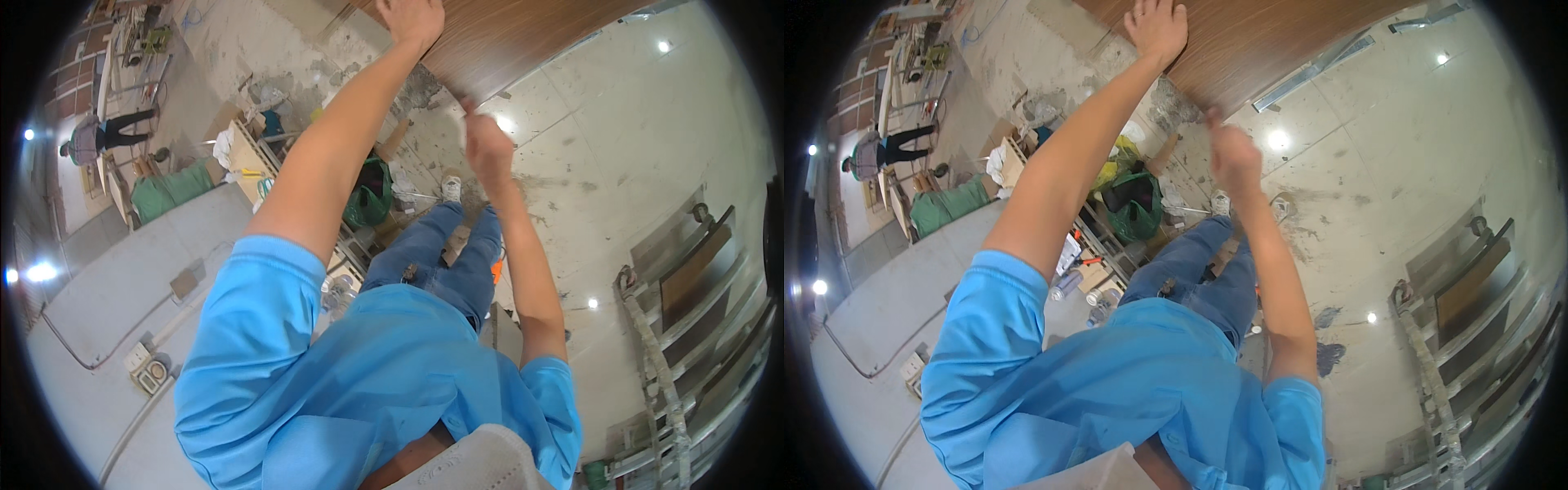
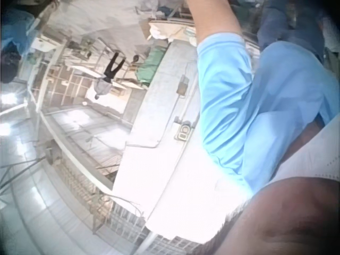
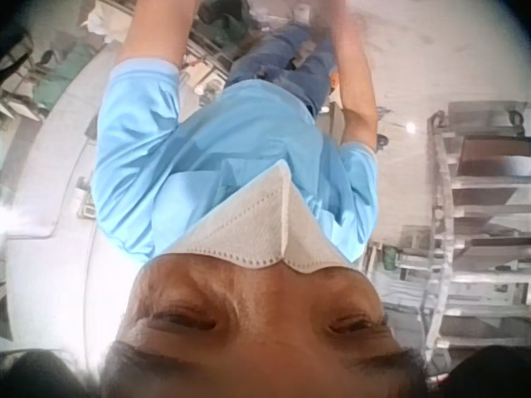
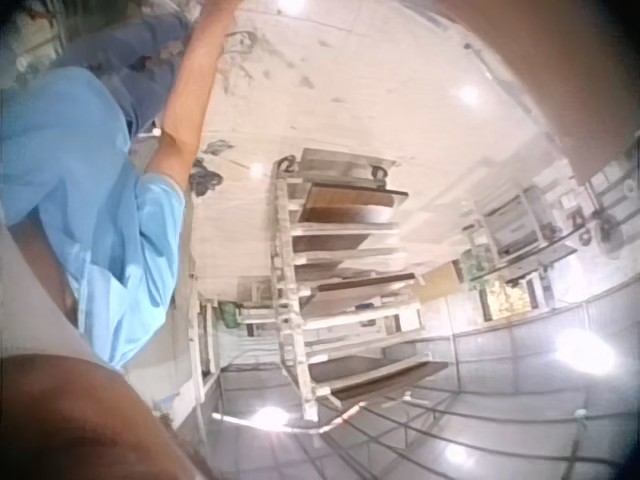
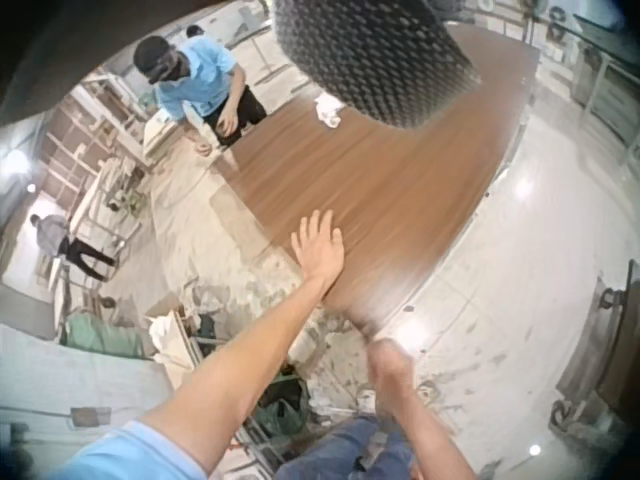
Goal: The person uses a utility knife to trim the edges of a large wood-veneer panel. They repeatedly scrape and cut along the perimeter to remove excess material, occasionally wiping the surface with a cloth.
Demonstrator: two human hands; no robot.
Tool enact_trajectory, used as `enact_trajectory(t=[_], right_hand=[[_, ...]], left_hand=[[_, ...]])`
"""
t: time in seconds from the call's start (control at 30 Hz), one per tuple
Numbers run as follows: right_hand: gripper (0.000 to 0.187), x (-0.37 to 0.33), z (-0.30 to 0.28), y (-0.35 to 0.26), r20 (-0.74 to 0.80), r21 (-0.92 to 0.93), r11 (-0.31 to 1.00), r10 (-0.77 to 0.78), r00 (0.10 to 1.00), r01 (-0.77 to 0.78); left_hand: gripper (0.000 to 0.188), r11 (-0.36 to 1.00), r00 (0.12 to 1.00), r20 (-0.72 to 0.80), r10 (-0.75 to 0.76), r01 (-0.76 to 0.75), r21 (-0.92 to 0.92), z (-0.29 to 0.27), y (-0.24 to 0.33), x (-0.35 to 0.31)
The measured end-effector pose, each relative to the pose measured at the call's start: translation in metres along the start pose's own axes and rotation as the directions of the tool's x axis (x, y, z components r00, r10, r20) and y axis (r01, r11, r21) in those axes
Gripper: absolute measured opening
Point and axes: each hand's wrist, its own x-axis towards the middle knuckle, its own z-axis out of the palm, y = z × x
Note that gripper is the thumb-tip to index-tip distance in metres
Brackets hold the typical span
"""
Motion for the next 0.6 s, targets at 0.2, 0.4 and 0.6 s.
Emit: enact_trajectory(t=[0.2, 0.4, 0.6], right_hand=[[0.034, -0.065, -0.024, -0.047, 0.018, 0.186, 0.963, 0.193, 0.981, -0.193], [0.032, -0.092, -0.091, -0.028, 0.296, 0.519, 0.28, 0.828, 0.477, -0.808], [0.03, -0.092, -0.094, -0.01, 0.265, 0.566, 0.316, 0.805, 0.531, -0.762]], left_hand=[[0.053, 0.784, 0.747, 0.239, 0.621, -0.585, -0.21, -0.05, 0.013, -0.076], [0.051, 0.624, 0.573, 0.259, 0.778, -0.752, -0.211, -0.062, 0.038, -0.126], [0.045, 0.718, 0.695, 0.198, 0.691, -0.629, -0.298, -0.067, 0.013, -0.11]])
